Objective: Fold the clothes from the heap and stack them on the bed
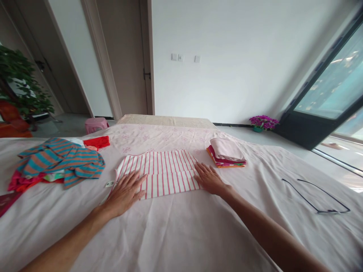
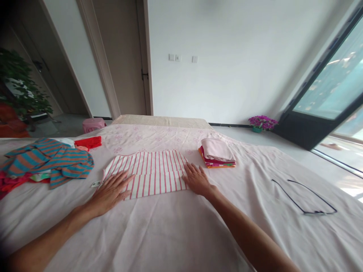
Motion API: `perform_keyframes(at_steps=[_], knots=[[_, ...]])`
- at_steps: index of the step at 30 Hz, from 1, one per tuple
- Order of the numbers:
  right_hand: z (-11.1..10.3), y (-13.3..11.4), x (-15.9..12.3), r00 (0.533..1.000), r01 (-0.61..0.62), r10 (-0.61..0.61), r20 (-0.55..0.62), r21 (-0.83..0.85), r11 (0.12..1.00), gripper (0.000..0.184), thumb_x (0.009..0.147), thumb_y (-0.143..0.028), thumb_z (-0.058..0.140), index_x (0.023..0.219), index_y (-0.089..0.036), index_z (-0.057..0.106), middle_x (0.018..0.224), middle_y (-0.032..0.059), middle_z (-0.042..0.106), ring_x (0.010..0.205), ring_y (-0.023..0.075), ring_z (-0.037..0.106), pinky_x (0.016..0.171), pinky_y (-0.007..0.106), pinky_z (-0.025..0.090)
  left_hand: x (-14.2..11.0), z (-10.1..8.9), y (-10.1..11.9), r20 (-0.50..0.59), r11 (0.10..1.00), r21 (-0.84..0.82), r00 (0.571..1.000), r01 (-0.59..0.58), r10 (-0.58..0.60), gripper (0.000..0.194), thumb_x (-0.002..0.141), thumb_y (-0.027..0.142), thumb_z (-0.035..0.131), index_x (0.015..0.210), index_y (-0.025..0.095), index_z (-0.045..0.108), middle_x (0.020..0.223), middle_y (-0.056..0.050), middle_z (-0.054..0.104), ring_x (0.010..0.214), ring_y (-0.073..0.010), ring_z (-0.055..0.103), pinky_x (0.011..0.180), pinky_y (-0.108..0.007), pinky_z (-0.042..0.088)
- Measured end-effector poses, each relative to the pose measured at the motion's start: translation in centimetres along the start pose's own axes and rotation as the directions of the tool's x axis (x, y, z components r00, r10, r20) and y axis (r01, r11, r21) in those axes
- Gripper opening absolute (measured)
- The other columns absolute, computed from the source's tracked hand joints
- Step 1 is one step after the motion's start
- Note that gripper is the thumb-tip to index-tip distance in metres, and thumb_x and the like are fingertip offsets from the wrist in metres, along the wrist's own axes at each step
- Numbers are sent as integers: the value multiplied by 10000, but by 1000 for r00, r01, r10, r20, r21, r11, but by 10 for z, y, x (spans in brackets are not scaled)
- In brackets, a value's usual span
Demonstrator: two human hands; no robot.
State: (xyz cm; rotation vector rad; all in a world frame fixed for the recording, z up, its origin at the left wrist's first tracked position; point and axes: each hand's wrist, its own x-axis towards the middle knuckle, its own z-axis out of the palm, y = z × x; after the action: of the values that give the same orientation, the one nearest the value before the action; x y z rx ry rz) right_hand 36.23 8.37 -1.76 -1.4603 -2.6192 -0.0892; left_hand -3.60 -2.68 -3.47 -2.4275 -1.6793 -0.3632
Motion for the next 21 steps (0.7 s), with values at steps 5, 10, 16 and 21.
perform_keyframes(at_steps=[5, 10, 16, 21], knots=[[-19, -14, 29, 992, -123, 123, -9, 5, 992, 521, 969, -399, 400, 1421, -144, 438, 1491, 163, 401, 1413, 329, 281, 1120, 543, 224, 6, -2, 9, 2, 996, -12, 996, 84, -84, 597, 914, 562, 412, 1441, 282, 427, 1525, -111, 386, 1410, -307, 320, 1121, -507, 259], [-20, -30, 76, 999, 17, -11, -34, 171, 985, 464, 951, -318, 417, 1387, -173, 485, 1453, 101, 465, 1371, 264, 358, 1098, 408, 305, 38, -16, -6, 63, 971, -144, 981, 190, -182, 419, 931, 446, 399, 1211, 253, 644, 1309, -79, 610, 1227, -228, 534, 1030, -360, 396], [-5, -22, 130, 997, -73, 79, -15, 259, 963, 437, 942, -183, 362, 1342, -167, 538, 1363, 106, 552, 1230, 216, 508, 1003, 306, 387, 74, -12, -77, -69, 861, -43, 859, 506, -508, 362, 850, 307, 472, 1143, 214, 663, 1244, -115, 640, 1125, -274, 586, 940, -364, 434], [0, -14, 156, 991, -136, 137, 13, 223, 965, 508, 913, -114, 374, 1409, -167, 468, 1301, 129, 581, 1179, 235, 520, 957, 323, 405, 85, 5, -126, 38, 673, -135, 682, 727, -730, 484, 762, 394, 577, 1176, 148, 628, 1159, -201, 665, 1055, -356, 609, 827, -413, 446]])
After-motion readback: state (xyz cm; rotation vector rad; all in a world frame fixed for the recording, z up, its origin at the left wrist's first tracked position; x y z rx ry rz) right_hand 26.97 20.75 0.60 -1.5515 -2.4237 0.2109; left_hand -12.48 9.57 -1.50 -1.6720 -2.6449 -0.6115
